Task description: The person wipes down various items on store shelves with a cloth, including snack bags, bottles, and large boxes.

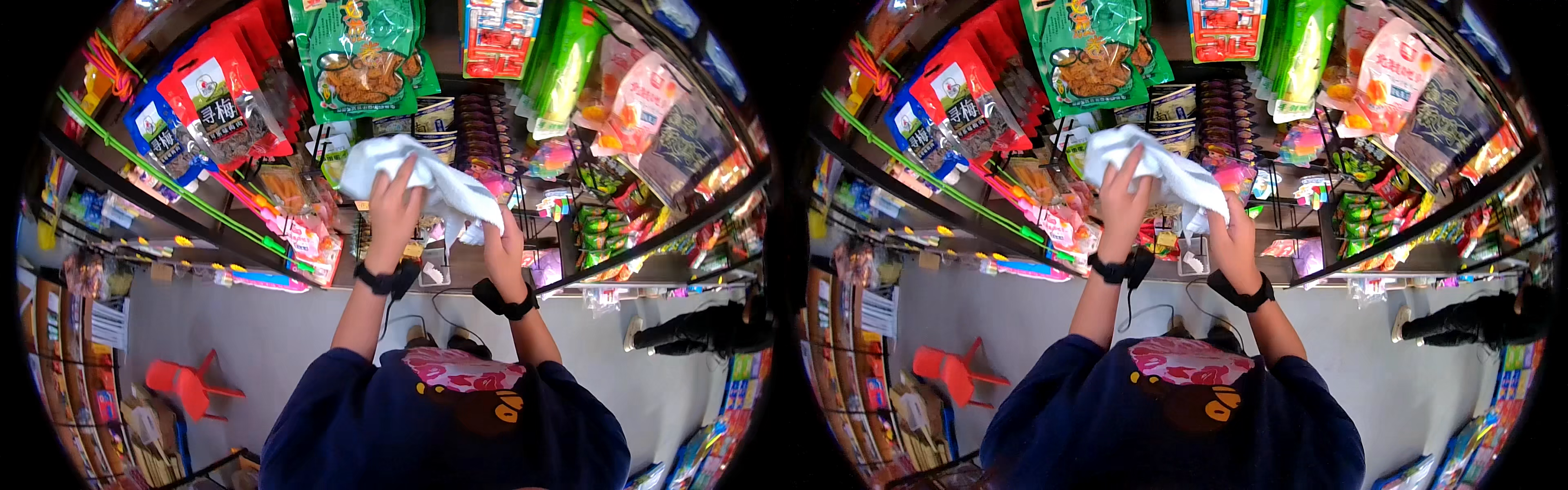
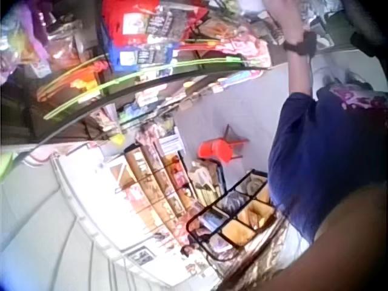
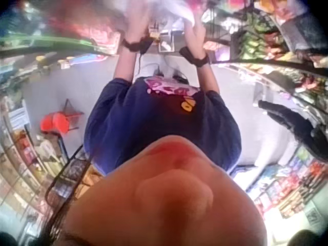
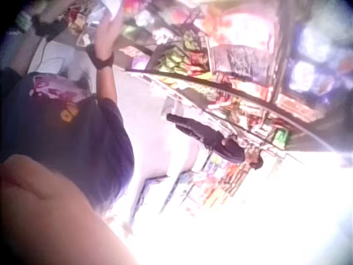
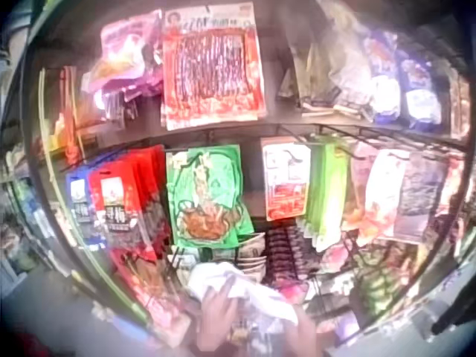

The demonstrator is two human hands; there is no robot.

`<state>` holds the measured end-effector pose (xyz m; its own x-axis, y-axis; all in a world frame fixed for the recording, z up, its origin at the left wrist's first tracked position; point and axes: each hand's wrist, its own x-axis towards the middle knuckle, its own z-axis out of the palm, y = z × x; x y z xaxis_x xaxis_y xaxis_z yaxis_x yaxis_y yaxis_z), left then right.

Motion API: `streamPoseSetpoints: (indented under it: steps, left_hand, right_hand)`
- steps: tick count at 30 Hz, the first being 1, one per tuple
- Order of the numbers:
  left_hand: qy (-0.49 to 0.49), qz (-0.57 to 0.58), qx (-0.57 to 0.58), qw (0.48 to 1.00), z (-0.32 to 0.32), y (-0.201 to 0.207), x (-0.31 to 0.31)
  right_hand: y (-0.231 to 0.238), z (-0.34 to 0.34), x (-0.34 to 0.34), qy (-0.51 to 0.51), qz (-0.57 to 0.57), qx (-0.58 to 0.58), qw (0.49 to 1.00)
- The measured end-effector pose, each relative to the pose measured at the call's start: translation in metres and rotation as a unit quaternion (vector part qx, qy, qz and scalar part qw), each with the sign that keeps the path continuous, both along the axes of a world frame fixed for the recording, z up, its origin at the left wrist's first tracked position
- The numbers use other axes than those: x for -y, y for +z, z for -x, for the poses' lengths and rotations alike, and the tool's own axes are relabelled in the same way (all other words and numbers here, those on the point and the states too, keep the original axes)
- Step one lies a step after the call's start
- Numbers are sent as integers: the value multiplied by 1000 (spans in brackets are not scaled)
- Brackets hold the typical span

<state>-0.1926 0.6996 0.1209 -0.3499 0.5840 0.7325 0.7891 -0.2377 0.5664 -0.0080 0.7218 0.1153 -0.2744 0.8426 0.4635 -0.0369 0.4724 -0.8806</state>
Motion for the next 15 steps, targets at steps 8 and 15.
streamPoseSetpoints:
  steps: [8,15]
  left_hand:
    - [7,12,148,989,-18,4,-26]
    - [33,61,161,984,-10,-1,-17]
  right_hand:
    - [-45,-1,-18,149,134,103,974]
    - [-70,-24,3,219,161,181,945]
